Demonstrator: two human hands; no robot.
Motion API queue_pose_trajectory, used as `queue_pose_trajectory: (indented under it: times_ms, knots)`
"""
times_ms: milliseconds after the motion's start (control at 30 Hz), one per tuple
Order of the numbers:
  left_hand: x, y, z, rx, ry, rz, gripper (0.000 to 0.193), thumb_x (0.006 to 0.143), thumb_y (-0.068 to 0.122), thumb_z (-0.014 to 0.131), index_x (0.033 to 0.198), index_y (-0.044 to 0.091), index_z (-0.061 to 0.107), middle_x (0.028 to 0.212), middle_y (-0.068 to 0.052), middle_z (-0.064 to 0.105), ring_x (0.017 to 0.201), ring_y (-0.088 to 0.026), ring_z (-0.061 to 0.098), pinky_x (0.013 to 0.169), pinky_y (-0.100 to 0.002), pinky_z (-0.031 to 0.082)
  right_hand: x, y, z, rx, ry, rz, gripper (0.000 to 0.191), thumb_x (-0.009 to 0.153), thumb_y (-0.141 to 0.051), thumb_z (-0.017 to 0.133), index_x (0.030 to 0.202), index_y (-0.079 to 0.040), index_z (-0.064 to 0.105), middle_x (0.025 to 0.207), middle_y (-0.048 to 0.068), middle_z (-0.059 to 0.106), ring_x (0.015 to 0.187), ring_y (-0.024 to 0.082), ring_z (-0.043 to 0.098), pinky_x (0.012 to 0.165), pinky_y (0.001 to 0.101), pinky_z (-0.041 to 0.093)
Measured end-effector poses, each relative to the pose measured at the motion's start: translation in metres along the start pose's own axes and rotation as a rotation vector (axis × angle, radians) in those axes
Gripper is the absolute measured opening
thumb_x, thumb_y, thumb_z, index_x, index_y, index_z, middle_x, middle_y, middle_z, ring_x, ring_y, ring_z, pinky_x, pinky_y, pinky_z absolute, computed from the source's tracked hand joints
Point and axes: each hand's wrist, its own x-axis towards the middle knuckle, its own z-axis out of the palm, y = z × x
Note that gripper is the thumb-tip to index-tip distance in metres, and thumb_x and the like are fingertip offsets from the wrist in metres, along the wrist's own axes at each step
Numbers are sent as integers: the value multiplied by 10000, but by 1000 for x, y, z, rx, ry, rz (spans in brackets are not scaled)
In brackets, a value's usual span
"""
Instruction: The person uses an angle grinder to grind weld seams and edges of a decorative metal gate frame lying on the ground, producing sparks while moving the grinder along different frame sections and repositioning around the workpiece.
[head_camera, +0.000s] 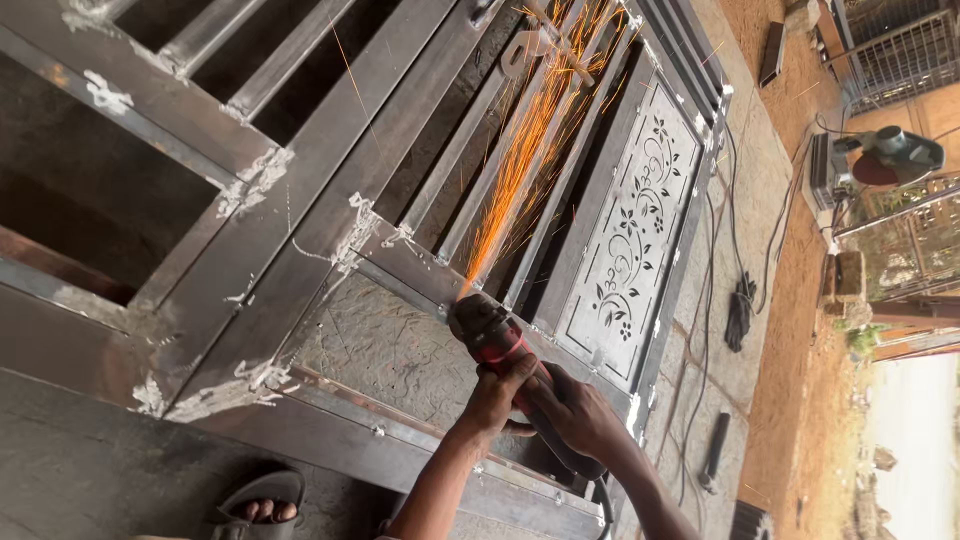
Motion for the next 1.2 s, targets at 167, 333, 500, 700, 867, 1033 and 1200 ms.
queue_pose_trajectory:
  times_ms: [167, 333, 500, 700, 867, 1033, 1200]
  knots:
    - [2, -1, -8, 23, -48, 84, 632, 860, 562, 656, 1335, 171, 512, 1281, -122, 640, 1157, -368, 674, 830, -623, 617, 5, 4, 7, -11, 7, 37, 645, 920, -634, 459, 1370, -189, 583, 870, 173, 781, 804, 337, 786, 766, 473, 577]
    - [2, 4, -8, 13, -27, 54, 645, 856, 566, 664, 1341, 167, 519, 1252, -111, 635, 1172, -366, 664, 831, -617, 626, 6, 6, 8, -22, 4, 32, 674, 911, -646, 445, 1415, -209, 545, 869, 166, 774, 807, 341, 784, 775, 481, 573]
    - [-7, 6, 4, -15, 40, -4, 620, 833, 540, 698, 1322, 279, 420, 1233, -33, 637, 1185, -339, 660, 881, -629, 620, 1, 0, 1, -9, -16, 66, 668, 917, -648, 438, 1421, -221, 542, 912, 136, 790, 848, 324, 805, 807, 457, 584]
    - [1, 10, -15, 97, 57, 101, 548, 814, 583, 683, 1190, 185, 650, 1122, -96, 710, 1023, -325, 701, 747, -573, 622, 3, -11, 11, 22, 48, 20, 596, 930, -617, 487, 1323, -185, 603, 969, 164, 782, 938, 366, 760, 805, 491, 554]
    - [8, -15, 12, 173, -77, 60, 600, 825, 607, 687, 1240, 176, 642, 1106, -41, 723, 968, -237, 703, 755, -480, 618, -28, 30, 14, 82, 133, 88, 546, 946, -570, 505, 1287, -164, 638, 999, 188, 761, 962, 392, 730, 808, 490, 544]
    - [12, -60, 58, 418, -162, -189, 701, 800, 708, 629, 1211, 139, 636, 1075, -66, 740, 945, -223, 753, 732, -454, 672, -72, 98, 36, 291, 210, 272, 511, 943, -519, 516, 1255, -137, 651, 973, 165, 783, 917, 323, 774, 798, 443, 571]
    - [30, -93, 76, 526, -230, -292, 616, 801, 650, 667, 1121, 124, 694, 1041, -67, 746, 935, -243, 743, 725, -460, 658, -90, 138, 55, 369, 222, 432, 540, 933, -534, 528, 1274, -130, 638, 944, 165, 784, 845, 314, 785, 767, 434, 582]
